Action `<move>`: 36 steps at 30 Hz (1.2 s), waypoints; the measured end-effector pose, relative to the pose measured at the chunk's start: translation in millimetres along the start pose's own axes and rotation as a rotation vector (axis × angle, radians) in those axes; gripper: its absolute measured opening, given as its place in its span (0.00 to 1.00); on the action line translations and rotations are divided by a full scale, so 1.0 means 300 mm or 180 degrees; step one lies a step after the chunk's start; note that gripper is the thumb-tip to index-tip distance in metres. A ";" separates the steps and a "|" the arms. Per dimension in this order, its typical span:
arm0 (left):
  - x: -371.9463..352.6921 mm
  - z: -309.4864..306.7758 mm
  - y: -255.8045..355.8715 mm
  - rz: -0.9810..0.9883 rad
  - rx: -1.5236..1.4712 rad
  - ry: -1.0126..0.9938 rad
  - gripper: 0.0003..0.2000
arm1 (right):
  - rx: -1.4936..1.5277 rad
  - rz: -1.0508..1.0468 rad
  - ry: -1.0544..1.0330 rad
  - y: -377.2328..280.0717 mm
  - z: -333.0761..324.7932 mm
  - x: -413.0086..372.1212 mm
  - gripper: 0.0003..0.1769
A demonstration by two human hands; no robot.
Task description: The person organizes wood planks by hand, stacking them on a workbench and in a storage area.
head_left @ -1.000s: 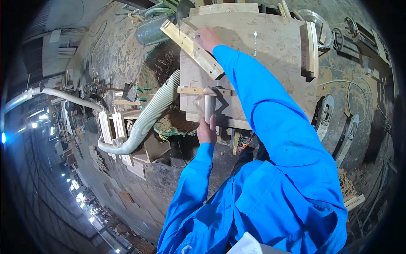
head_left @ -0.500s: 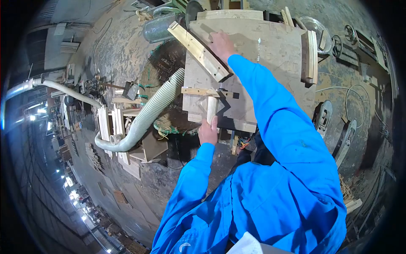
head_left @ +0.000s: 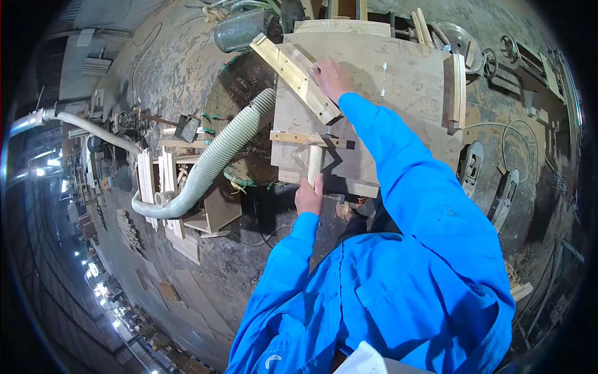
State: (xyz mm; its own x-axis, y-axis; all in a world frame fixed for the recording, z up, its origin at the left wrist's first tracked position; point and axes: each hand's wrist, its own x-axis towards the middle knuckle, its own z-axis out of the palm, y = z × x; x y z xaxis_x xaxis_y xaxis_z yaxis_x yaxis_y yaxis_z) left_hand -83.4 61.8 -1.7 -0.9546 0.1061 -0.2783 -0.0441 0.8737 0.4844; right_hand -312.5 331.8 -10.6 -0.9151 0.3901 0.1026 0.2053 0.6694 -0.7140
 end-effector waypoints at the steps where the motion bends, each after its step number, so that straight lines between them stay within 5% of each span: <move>1: -0.003 -0.001 -0.007 -0.0093 0.0067 -0.0083 0.27 | 0.0001 -0.0011 -0.0005 -0.004 0.010 0.013 0.13; 36: 0.207 0.004 0.175 -0.0016 -0.0121 -0.0020 0.29 | 0.0246 -0.0621 0.0346 0.108 0.129 0.462 0.15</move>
State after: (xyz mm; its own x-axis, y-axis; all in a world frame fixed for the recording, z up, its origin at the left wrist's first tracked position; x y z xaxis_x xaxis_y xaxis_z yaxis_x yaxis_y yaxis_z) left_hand -144.8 114.9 5.4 -0.9524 0.1048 -0.2862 -0.0604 0.8555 0.5142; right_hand -446.2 383.2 -46.3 -0.8912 0.3266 0.3148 -0.0027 0.6900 -0.7238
